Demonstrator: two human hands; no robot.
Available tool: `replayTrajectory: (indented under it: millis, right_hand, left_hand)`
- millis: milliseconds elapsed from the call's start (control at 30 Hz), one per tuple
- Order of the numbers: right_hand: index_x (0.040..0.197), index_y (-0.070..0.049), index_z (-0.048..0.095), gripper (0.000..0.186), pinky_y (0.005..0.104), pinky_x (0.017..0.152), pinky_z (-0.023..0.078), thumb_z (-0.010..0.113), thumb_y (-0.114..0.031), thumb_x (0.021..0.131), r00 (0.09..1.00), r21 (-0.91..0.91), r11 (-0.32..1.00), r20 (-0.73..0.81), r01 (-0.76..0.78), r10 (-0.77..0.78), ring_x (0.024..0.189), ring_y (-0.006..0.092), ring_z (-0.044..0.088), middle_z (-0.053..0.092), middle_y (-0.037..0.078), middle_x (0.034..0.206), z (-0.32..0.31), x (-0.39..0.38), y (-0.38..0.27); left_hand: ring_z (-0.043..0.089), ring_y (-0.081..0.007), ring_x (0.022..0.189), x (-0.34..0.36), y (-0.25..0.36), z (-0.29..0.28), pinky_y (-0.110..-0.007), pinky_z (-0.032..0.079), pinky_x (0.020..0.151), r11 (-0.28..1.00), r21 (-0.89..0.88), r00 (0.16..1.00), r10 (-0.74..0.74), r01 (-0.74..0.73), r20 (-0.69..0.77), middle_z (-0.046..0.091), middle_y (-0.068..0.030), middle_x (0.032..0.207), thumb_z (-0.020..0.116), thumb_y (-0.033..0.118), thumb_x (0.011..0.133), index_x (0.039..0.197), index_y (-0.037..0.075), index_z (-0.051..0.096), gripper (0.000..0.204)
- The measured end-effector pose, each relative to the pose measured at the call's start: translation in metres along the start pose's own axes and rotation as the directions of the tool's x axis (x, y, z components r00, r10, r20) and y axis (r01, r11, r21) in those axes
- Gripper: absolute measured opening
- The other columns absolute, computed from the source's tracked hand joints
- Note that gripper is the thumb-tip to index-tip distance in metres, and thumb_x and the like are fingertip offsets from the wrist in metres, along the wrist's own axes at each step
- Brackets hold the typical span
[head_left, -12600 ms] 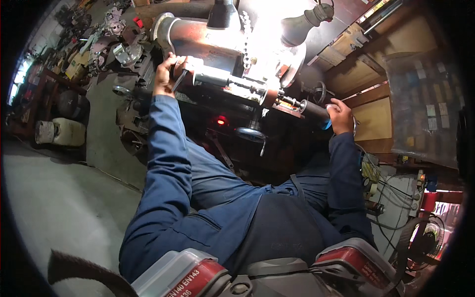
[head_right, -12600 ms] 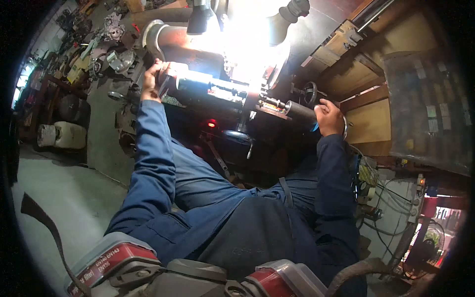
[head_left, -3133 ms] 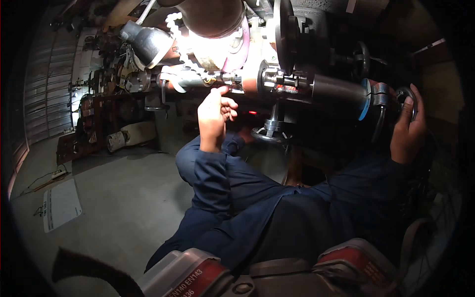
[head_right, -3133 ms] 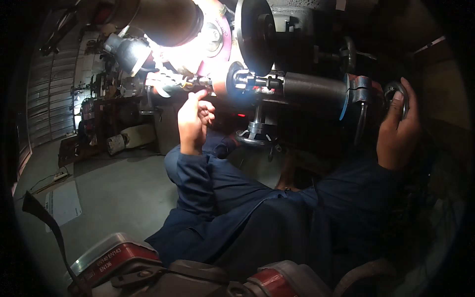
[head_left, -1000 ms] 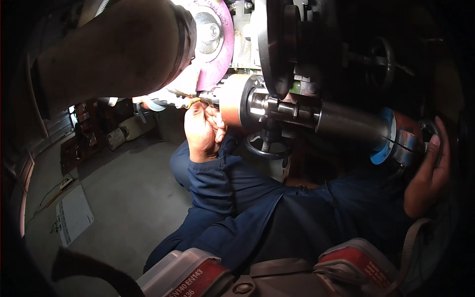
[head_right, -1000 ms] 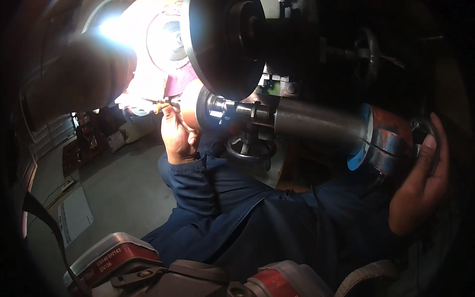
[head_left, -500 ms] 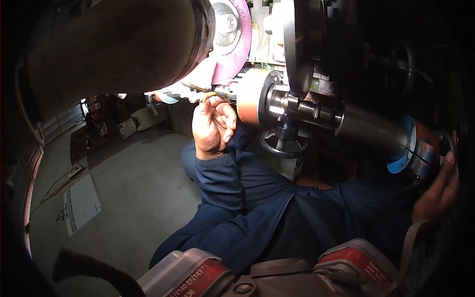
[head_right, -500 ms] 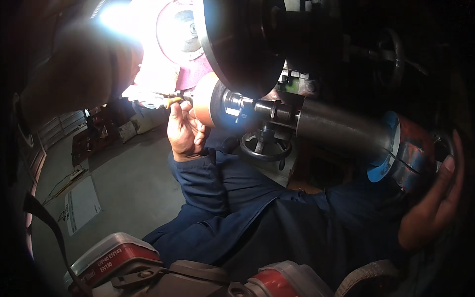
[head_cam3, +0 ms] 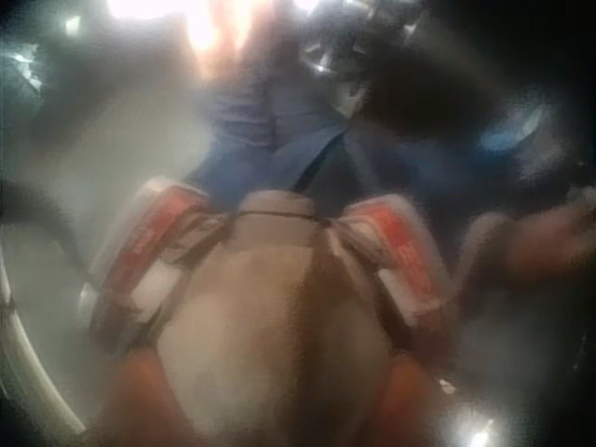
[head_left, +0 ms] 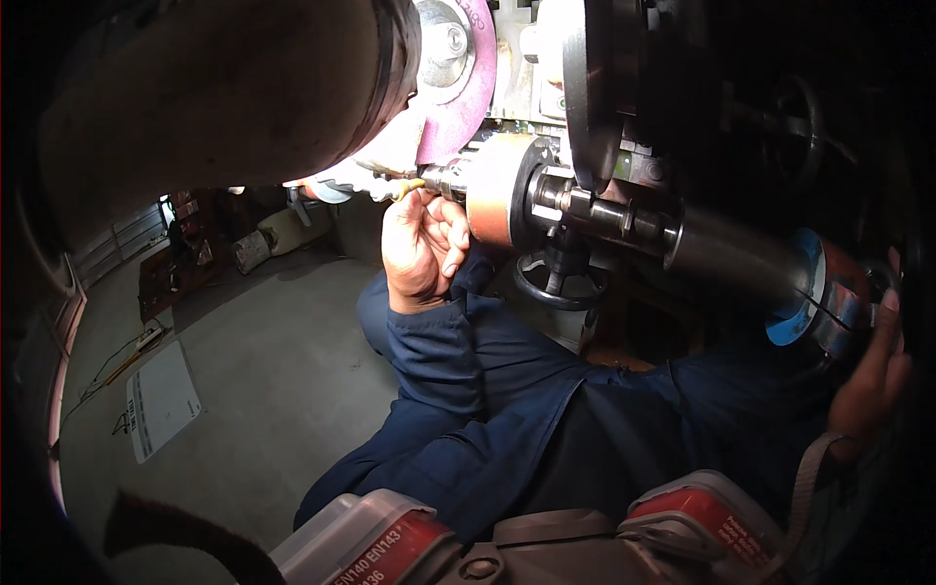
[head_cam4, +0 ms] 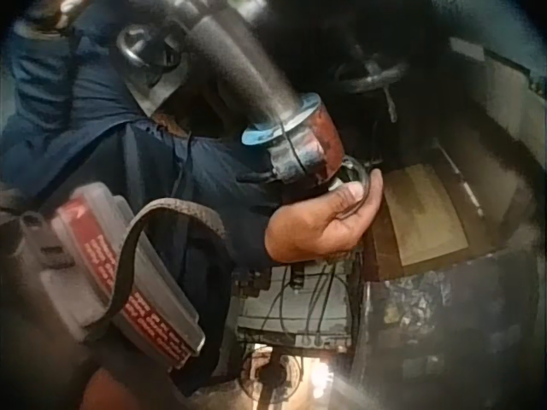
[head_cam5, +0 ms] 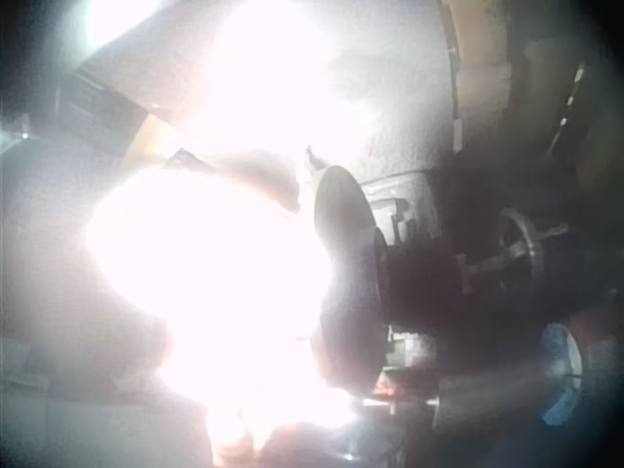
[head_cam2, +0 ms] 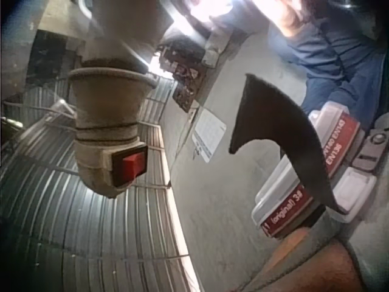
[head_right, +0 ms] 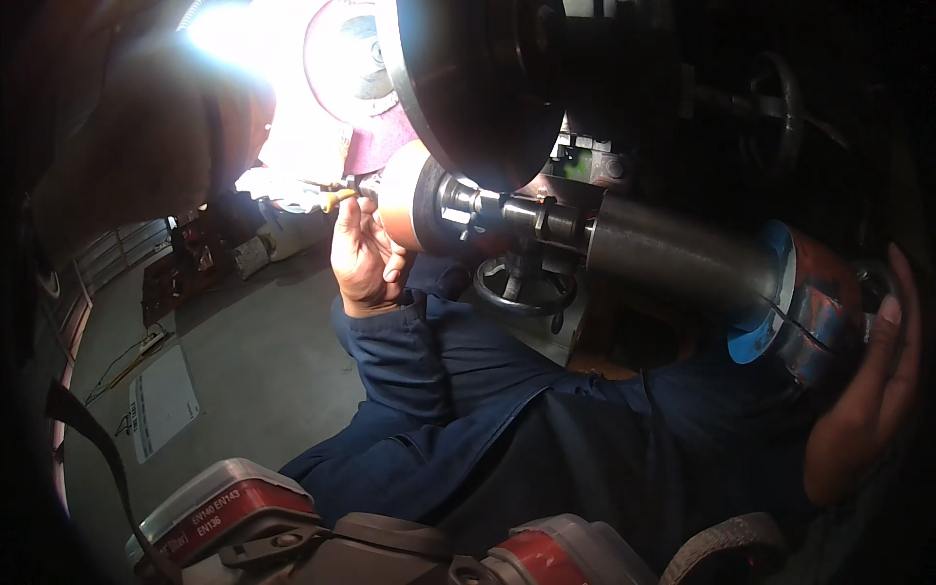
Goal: The person sharpens a metal tool by placing it against a rotating grinding wheel on a lathe-like machine, turning the tool and adjusting its position against the wheel while seated on the floor.
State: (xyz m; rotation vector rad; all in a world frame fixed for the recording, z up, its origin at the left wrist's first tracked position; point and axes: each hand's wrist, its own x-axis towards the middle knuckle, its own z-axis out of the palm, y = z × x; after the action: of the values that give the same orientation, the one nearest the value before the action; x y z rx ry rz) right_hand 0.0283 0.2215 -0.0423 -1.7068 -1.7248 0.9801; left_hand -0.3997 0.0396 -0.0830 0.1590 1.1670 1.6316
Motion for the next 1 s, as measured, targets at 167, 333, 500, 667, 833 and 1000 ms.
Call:
replayTrajectory:
  millis: [167,333,500,667,833,1000]
  right_hand:
    - [0.14,0.002,0.051,0.046,0.038,0.112,0.036,0.04,-0.029,0.107,0.999,-0.049,0.998,0.028,-0.032,0.034,0.134,0.0276,0.048,0.054,0.017,0.141,-0.004,-0.001,-0.004]
    - [0.14,0.002,0.051,0.047,0.0375,0.111,0.037,0.04,-0.03,0.107,0.996,-0.049,0.995,0.005,-0.089,0.089,0.132,0.0272,0.05,0.055,0.017,0.141,0.003,-0.005,-0.017]
    - [0.14,0.002,0.051,0.048,0.0361,0.112,0.036,0.04,-0.031,0.107,0.998,0.015,0.998,-0.013,-0.068,0.068,0.132,0.0266,0.05,0.055,0.017,0.141,0.005,-0.008,-0.013]
    - [0.135,-0.001,0.057,0.043,0.0343,0.107,0.039,0.042,-0.027,0.106,0.996,0.028,0.998,-0.079,-0.049,0.051,0.126,0.0253,0.054,0.06,0.016,0.134,0.01,-0.01,-0.021]
    - [0.135,-0.003,0.059,0.041,0.0341,0.107,0.039,0.041,-0.026,0.106,0.993,-0.12,0.991,-0.096,0.057,-0.069,0.127,0.0256,0.054,0.061,0.015,0.134,0.01,-0.007,-0.015]
    - [0.133,-0.003,0.06,0.041,0.034,0.107,0.039,0.041,-0.026,0.106,0.992,-0.091,0.994,-0.105,0.063,-0.073,0.126,0.0249,0.055,0.062,0.014,0.133,0.01,-0.008,-0.014]
  left_hand:
    - [0.049,-0.0124,0.042,0.003,-0.013,0.048,-0.023,0.038,0.04,0.511,0.836,0.822,0.551,-0.199,-0.141,0.058,-0.0092,0.058,0.055,0.015,0.102,0.09,-0.003,0.055,0.022]
    - [0.054,-0.0154,0.065,0.018,-0.054,0.021,-0.027,0.046,0.053,-0.433,0.768,0.031,0.862,-0.473,0.505,0.052,-0.0096,0.088,0.062,0.007,0.096,0.102,-0.002,0.054,0.012]
    - [0.055,-0.0087,0.06,0.008,-0.06,0.051,-0.021,0.045,0.046,0.505,0.729,0.505,0.826,-0.462,-0.252,0.059,-0.0075,0.09,0.055,0.018,0.103,0.115,-0.003,0.054,0.024]
    - [0.053,-0.0083,0.045,-0.006,-0.028,0.055,-0.019,0.039,0.034,0.949,0.256,0.896,0.269,-0.184,-0.353,0.061,-0.0051,0.08,0.04,0.041,0.108,0.113,0.0,0.052,0.043]
    - [0.053,-0.0027,0.046,-0.001,-0.021,0.04,-0.014,0.04,0.038,0.993,0.12,0.991,0.031,-0.015,-0.13,0.069,-0.0056,0.083,0.041,0.044,0.106,0.112,0.004,0.057,0.043]
    - [0.052,-0.0026,0.053,0.0,-0.033,0.066,-0.016,0.045,0.051,0.942,0.286,0.97,0.215,-0.175,-0.116,0.062,-0.0042,0.089,0.046,0.034,0.107,0.119,0.002,0.051,0.035]
